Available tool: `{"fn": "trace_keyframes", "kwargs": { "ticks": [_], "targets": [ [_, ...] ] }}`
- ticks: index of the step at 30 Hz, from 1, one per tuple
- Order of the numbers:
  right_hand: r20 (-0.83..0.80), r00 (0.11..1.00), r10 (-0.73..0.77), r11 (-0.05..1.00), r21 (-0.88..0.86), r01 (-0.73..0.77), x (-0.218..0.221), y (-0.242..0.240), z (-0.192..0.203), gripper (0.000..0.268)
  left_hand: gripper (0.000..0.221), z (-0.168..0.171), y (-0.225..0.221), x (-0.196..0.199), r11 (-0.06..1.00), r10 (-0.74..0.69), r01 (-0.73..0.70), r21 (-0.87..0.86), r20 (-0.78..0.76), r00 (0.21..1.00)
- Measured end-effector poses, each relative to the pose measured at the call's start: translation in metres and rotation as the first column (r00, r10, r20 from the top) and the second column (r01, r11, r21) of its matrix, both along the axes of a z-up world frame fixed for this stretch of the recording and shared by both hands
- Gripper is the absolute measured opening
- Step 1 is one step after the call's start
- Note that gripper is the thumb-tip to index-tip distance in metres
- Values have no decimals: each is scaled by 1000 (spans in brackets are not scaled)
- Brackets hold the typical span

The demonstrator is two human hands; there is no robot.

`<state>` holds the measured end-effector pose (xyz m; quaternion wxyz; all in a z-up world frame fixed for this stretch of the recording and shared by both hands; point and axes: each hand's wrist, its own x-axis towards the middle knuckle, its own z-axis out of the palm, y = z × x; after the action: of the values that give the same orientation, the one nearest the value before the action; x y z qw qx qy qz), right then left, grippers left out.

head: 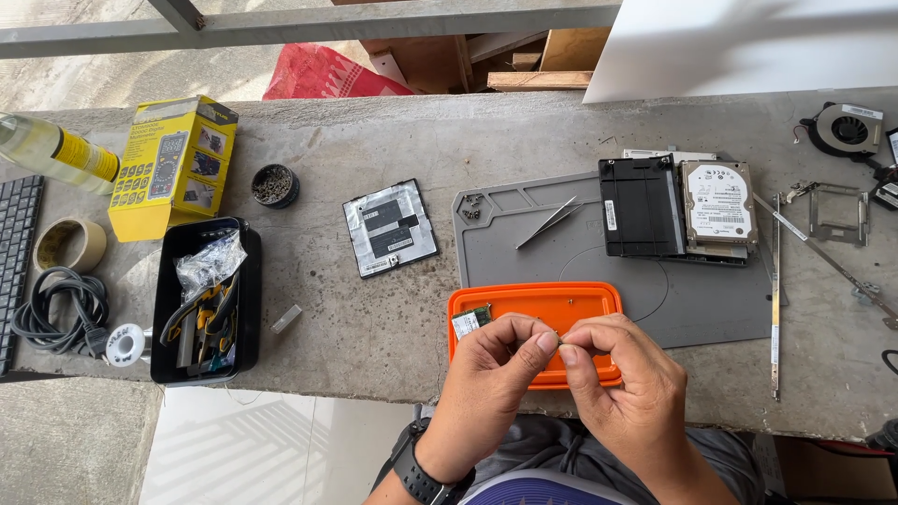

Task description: Picking up a small circuit board and individual tiny screws from a plastic container lid on a workbench.

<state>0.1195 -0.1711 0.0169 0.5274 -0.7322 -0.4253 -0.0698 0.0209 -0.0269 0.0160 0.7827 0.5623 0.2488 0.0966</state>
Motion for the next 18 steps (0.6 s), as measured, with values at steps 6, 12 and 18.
{"fn": "trace_keyframes", "kwargs": {
  "ticks": [6,12,18],
  "targets": [
    [65,998,0,998,-56,3,2,-1,-4,21,15,-1,-5,-1,995,-11,11,96,1,1000],
    [82,996,-24,994,-104,32,3,1,-10,36,14,-5,-14,0,993,2,-6,118,39,999],
    [9,1000,21,997,-68,-20,4,-1,-4,37,14,-10,-9,-2,984,45,-46,171,8,999]
  ]
}}
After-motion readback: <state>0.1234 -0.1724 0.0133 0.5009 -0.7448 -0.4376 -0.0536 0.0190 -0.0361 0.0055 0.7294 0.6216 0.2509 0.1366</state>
